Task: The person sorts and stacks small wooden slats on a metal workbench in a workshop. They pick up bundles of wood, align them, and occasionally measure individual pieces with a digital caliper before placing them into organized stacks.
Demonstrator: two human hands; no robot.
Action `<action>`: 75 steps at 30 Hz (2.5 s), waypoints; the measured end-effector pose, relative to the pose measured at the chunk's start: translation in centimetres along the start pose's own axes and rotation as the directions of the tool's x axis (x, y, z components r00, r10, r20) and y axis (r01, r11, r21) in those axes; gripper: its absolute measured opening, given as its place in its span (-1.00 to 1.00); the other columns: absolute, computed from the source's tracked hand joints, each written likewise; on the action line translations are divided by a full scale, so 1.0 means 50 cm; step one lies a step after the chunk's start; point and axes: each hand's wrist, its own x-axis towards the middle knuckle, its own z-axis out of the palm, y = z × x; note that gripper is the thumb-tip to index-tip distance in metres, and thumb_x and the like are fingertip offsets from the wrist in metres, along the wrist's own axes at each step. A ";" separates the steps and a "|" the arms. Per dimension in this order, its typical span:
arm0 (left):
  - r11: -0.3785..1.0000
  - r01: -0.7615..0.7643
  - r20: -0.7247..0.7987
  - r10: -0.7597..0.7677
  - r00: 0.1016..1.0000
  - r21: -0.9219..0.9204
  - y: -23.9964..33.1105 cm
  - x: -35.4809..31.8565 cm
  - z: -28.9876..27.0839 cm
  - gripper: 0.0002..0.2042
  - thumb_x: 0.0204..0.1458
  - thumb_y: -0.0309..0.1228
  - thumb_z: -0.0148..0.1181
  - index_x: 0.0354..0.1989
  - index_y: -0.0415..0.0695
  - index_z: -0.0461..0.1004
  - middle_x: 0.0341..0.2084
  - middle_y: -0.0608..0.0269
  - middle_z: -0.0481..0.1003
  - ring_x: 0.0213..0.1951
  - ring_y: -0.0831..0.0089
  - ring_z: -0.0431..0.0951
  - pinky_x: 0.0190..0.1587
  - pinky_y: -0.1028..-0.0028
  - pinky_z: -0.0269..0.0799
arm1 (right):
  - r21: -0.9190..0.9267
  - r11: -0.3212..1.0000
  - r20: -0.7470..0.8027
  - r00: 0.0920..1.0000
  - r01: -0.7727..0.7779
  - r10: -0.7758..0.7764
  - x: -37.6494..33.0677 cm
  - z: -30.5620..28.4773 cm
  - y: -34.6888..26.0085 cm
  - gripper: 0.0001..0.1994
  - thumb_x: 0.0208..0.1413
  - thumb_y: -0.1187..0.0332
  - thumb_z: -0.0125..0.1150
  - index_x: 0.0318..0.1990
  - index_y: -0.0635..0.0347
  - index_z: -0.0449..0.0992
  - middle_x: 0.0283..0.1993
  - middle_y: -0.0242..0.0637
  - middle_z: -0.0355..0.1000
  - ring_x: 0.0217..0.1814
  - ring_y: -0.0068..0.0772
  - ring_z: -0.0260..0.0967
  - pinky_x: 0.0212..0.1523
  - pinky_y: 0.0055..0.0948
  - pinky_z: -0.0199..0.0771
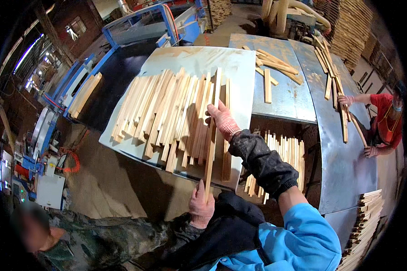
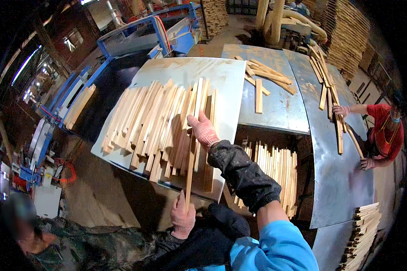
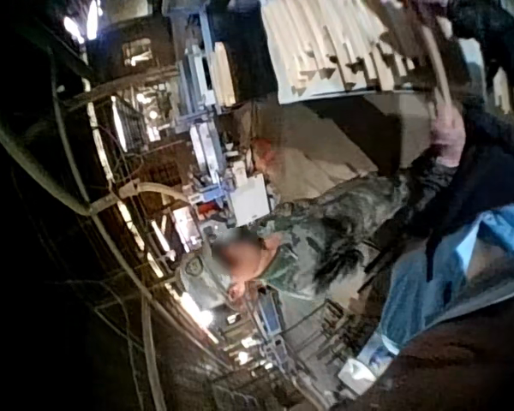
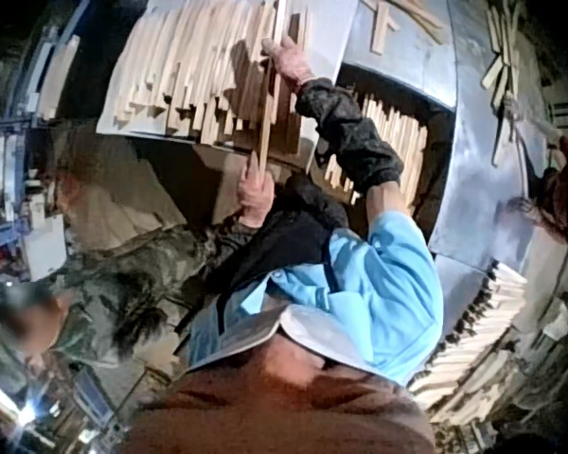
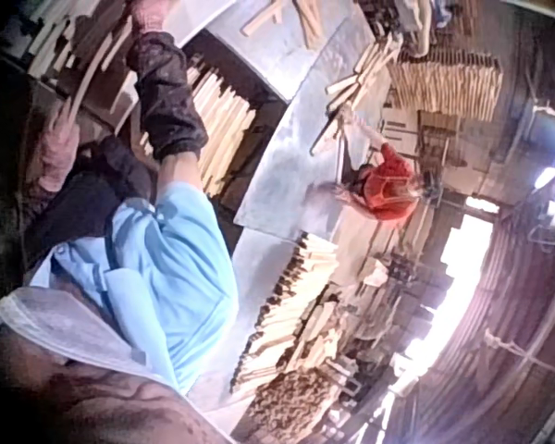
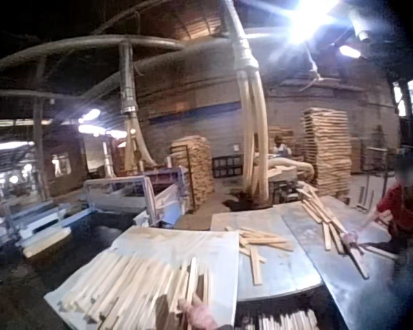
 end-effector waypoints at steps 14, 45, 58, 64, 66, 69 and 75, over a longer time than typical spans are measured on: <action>0.972 0.231 0.036 -0.230 0.973 -0.047 0.024 -0.042 0.031 -0.12 0.19 -0.32 0.28 0.65 -0.18 -0.04 -0.06 -0.28 0.56 -0.14 -0.23 0.64 -0.09 -0.06 0.58 | -0.097 0.995 0.102 0.995 0.029 -0.019 -0.050 0.034 -0.019 -0.04 0.38 0.23 0.36 0.69 0.26 -0.22 0.14 0.00 0.52 -0.06 -0.20 0.58 -0.13 -0.24 0.69; 0.979 0.200 -0.049 -0.202 0.978 -0.035 -0.011 -0.053 0.028 -0.14 0.12 -0.23 0.41 0.56 -0.23 0.14 0.12 -0.28 0.46 0.03 -0.26 0.58 0.04 -0.06 0.57 | -0.044 0.999 0.267 0.964 -0.001 0.013 -0.095 0.125 0.087 -0.27 0.42 0.42 0.24 0.66 0.16 0.06 0.36 -0.26 0.44 0.22 -0.42 0.41 0.28 -0.39 0.45; 0.980 0.168 -0.046 -0.173 0.984 -0.106 -0.042 -0.052 0.031 -0.21 0.15 -0.25 0.38 0.51 -0.31 0.20 0.08 -0.32 0.48 0.05 -0.30 0.55 0.10 -0.04 0.52 | -0.056 0.993 0.259 0.959 -0.103 0.114 -0.123 0.136 0.039 -0.24 0.41 0.40 0.30 0.66 0.18 0.06 0.40 -0.22 0.42 0.27 -0.36 0.42 0.33 -0.35 0.47; 0.920 0.232 0.045 -0.230 0.972 -0.314 -0.055 -0.043 0.036 -0.20 0.12 -0.26 0.41 0.50 -0.32 0.21 0.10 -0.30 0.49 0.07 -0.29 0.56 0.12 -0.02 0.54 | 0.065 0.996 0.200 0.979 -0.053 0.039 -0.104 0.112 0.076 -0.20 0.39 0.42 0.33 0.66 0.22 0.02 0.39 -0.14 0.43 0.24 -0.33 0.47 0.28 -0.28 0.56; 0.926 0.227 0.054 -0.221 0.974 -0.300 -0.061 -0.043 0.039 -0.17 0.10 -0.25 0.43 0.51 -0.29 0.20 0.12 -0.29 0.49 0.09 -0.27 0.56 0.13 -0.02 0.54 | 0.089 0.995 0.188 0.982 -0.051 0.034 -0.104 0.106 0.082 -0.20 0.39 0.44 0.31 0.66 0.23 0.00 0.45 -0.10 0.38 0.30 -0.27 0.43 0.32 -0.30 0.52; 0.971 0.169 0.045 -0.164 0.986 -0.167 -0.034 -0.036 0.017 -0.11 0.06 -0.25 0.47 0.55 -0.24 0.16 0.15 -0.27 0.49 0.12 -0.25 0.57 0.15 -0.01 0.54 | 0.172 0.982 0.169 0.984 -0.079 0.050 -0.124 0.094 0.068 -0.21 0.40 0.50 0.26 0.67 0.23 -0.02 0.53 -0.10 0.30 0.40 -0.22 0.37 0.40 -0.32 0.45; 0.964 0.154 0.104 -0.134 0.985 -0.215 -0.045 -0.034 0.032 -0.01 0.03 -0.26 0.51 0.61 -0.17 0.05 0.20 -0.23 0.47 0.14 -0.19 0.58 0.19 0.04 0.55 | 0.188 0.979 0.155 0.987 -0.079 0.049 -0.145 0.071 0.052 -0.24 0.41 0.46 0.26 0.65 0.28 0.01 0.34 -0.14 0.45 0.25 -0.29 0.50 0.30 -0.33 0.57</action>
